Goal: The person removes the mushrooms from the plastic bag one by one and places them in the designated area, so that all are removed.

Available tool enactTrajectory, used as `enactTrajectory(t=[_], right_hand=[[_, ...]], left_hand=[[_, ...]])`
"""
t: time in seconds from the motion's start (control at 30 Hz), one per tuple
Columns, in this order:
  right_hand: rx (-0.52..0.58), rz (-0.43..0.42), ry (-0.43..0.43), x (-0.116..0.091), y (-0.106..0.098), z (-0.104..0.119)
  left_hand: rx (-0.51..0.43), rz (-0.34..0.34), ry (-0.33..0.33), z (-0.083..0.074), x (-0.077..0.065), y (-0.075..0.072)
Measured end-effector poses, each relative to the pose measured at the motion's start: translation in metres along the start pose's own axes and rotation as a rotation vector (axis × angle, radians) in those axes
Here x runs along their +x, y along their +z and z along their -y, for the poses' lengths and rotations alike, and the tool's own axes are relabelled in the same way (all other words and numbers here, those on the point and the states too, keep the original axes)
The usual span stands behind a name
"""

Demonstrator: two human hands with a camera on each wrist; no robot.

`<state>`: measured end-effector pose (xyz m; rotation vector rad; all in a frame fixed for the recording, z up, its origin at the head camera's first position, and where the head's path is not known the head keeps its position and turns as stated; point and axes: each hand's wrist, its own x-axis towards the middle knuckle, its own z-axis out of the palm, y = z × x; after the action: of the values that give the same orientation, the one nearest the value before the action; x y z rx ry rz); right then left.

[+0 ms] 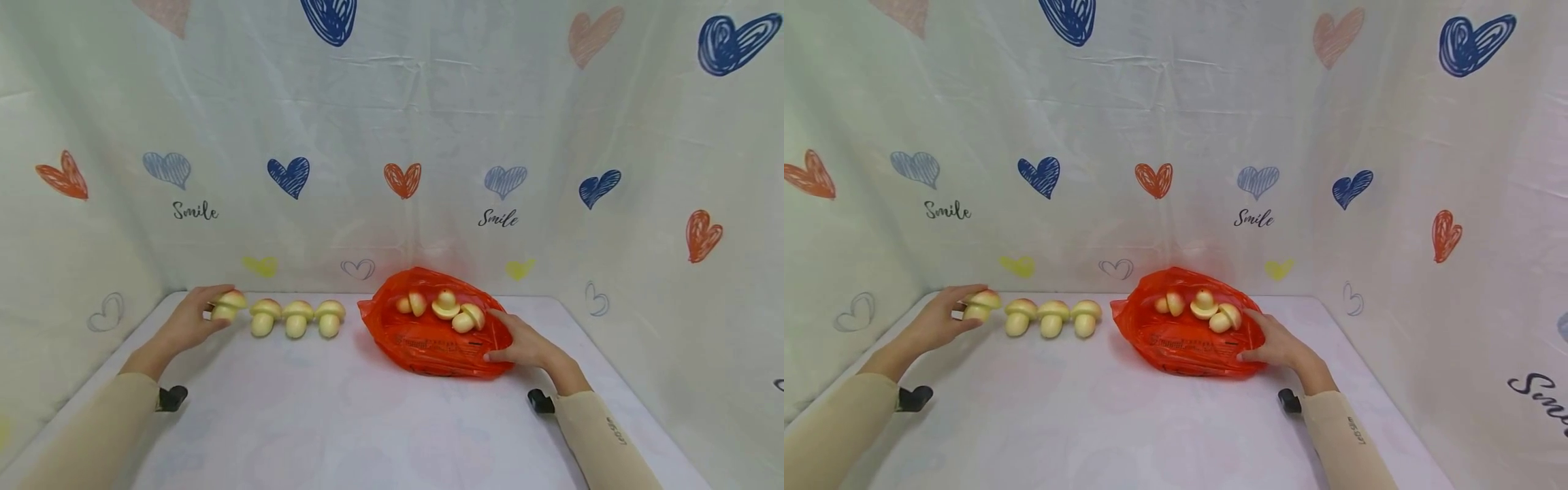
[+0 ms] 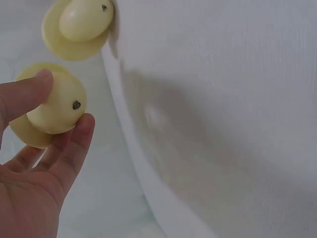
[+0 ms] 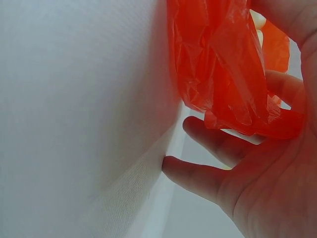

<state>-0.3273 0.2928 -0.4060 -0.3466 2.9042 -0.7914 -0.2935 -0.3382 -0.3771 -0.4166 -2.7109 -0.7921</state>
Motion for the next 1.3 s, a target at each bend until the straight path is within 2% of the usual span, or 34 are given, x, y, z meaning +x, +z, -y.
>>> enactTrajectory(t=[0.13, 0.33, 0.47, 0.53, 0.77, 0.93, 1.3], right_hand=[[0.007, 0.004, -0.003, 0.000, 0.001, 0.001], [-0.001, -0.005, -0.014, 0.001, 0.001, 0.000], [-0.007, -0.001, -0.014, 0.002, 0.001, 0.000], [-0.003, -0.001, -0.004, 0.002, 0.002, 0.000], [-0.009, -0.014, -0.034, 0.001, 0.002, -0.002], [-0.013, -0.012, -0.045, 0.001, 0.003, -0.002], [-0.026, -0.020, -0.057, 0.001, 0.003, -0.004]], left_hand=[[-0.001, 0.025, -0.037, 0.009, 0.003, 0.002], [-0.004, 0.033, 0.054, 0.024, 0.011, 0.009], [0.025, 0.062, 0.019, 0.030, 0.012, 0.015], [0.027, 0.076, -0.006, 0.031, 0.013, 0.017], [0.035, 0.102, -0.011, 0.031, 0.018, 0.018], [0.038, 0.138, -0.042, 0.029, 0.021, 0.017], [0.027, 0.137, -0.045, 0.026, 0.023, 0.018]])
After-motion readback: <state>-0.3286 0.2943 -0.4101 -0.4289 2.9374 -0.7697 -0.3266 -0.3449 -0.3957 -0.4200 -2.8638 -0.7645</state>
